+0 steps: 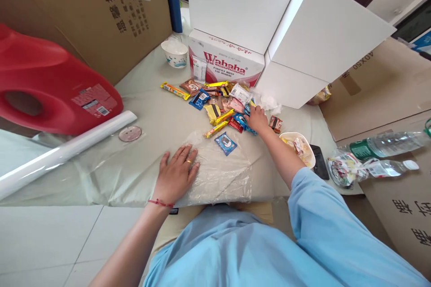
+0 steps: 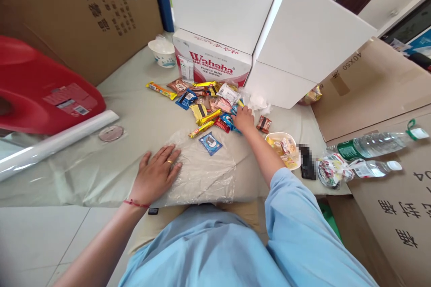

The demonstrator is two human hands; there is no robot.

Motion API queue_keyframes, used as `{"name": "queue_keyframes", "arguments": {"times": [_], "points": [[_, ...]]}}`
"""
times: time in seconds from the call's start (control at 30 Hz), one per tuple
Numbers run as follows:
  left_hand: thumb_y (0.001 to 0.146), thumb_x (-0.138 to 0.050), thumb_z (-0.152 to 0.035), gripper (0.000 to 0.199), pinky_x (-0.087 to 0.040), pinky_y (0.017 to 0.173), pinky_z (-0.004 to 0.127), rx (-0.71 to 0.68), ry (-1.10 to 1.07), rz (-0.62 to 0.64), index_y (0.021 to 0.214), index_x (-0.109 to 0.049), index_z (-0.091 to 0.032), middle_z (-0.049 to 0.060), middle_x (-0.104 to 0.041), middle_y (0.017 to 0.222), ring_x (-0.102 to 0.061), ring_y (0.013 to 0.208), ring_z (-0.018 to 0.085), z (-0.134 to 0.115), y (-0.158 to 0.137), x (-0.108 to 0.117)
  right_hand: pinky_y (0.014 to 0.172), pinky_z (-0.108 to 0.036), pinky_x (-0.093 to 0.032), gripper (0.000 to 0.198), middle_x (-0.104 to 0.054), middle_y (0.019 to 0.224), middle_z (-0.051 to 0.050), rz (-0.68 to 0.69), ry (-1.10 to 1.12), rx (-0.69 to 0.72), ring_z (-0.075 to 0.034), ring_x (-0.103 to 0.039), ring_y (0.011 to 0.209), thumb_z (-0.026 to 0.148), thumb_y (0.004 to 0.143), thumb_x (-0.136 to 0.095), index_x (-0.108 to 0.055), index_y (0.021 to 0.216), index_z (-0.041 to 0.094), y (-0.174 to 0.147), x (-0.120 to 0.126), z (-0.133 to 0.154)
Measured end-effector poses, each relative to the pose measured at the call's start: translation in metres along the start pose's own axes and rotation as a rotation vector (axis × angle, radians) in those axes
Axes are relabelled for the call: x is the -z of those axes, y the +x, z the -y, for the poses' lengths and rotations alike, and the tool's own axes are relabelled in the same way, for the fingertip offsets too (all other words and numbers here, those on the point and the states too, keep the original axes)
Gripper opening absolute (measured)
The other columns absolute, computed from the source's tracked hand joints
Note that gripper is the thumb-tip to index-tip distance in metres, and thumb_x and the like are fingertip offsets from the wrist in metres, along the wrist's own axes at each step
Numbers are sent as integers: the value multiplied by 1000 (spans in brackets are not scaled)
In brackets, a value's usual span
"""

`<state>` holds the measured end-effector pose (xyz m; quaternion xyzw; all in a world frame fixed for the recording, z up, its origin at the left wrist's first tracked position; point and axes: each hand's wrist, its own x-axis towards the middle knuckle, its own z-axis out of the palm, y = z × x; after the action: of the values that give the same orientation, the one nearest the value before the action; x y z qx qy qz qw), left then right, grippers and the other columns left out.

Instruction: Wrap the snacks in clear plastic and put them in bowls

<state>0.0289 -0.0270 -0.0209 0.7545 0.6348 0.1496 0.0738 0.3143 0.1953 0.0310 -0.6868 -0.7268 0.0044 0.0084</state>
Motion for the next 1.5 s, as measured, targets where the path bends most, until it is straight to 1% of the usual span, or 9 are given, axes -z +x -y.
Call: {"name": "queue_keyframes", "arguments": {"times": [0.17, 0.3, 0.43, 0.57, 0.67, 0.77, 1.13, 1.37, 1.5], "points": [[104, -31, -42, 55, -20, 122, 66, 6, -15, -4, 151, -55, -23, 14, -47, 161, -44, 149, 34, -2, 1, 1, 100, -36, -43, 38, -63, 129, -20, -36, 63, 3, -25, -57, 116, 12, 102, -40, -55, 137, 9, 1, 30, -24], [105, -32, -41, 55, -20, 122, 67, 4, -29, -5, 151, -55, -21, 15, -47, 162, -43, 150, 35, -4, 0, 0, 108, -38, -42, 47, -59, 139, -25, -179, 172, 35, -27, -55, 127, 10, 102, -29, -46, 146, 3, -21, 64, -27], [105, -33, -40, 54, -17, 124, 65, 10, -42, -1, 152, -53, -22, 15, -45, 163, -40, 152, 33, -5, 0, 0, 114, -37, -44, 45, -62, 143, -13, -188, 355, 418, -23, -56, 131, 22, 107, -32, -50, 147, 17, -69, 73, 7], [105, -34, -40, 53, -17, 124, 65, 20, -38, 0, 152, -53, -23, 15, -46, 163, -41, 152, 33, -7, 0, 2, 101, -40, -53, 44, -69, 128, -13, 52, 334, 793, -26, -64, 119, 22, 106, -36, -56, 146, 22, -120, 41, 54], [106, -34, -40, 52, -18, 124, 64, 14, -27, -8, 151, -54, -23, 14, -46, 163, -41, 151, 32, -7, -1, 2, 96, -42, -54, 46, -71, 122, -17, 224, 187, 801, -29, -66, 113, 31, 106, -47, -51, 151, 19, -141, 13, 70], [107, -34, -40, 52, -19, 124, 64, 4, -18, -16, 152, -53, -24, 14, -45, 163, -40, 152, 32, -7, -2, 1, 102, -47, -50, 55, -68, 128, -19, 217, 193, 798, -31, -63, 118, 42, 103, -56, -49, 151, 16, -145, 4, 65], [106, -35, -37, 50, -14, 121, 73, -14, 2, 10, 154, -50, -34, 15, -40, 166, -38, 153, 36, -10, -2, 2, 103, -48, -50, 39, -62, 126, -17, 240, 189, 885, -30, -58, 120, 27, 102, -57, -55, 140, 18, -146, 3, 74], [108, -30, -41, 54, -11, 123, 71, -10, -16, 22, 156, -47, -27, 15, -41, 165, -36, 155, 33, -7, -2, 2, 100, -42, -51, 37, -68, 125, -14, 384, 514, 879, -27, -64, 115, 33, 102, -55, -56, 136, 16, -132, 19, 61], [107, -30, -39, 53, -12, 123, 70, -4, -22, 14, 155, -49, -26, 15, -42, 165, -38, 154, 33, -7, -2, 2, 105, -45, -46, 32, -70, 118, -15, 456, 358, 985, -27, -63, 111, 29, 102, -55, -60, 128, 12, -130, 11, 68]]}}
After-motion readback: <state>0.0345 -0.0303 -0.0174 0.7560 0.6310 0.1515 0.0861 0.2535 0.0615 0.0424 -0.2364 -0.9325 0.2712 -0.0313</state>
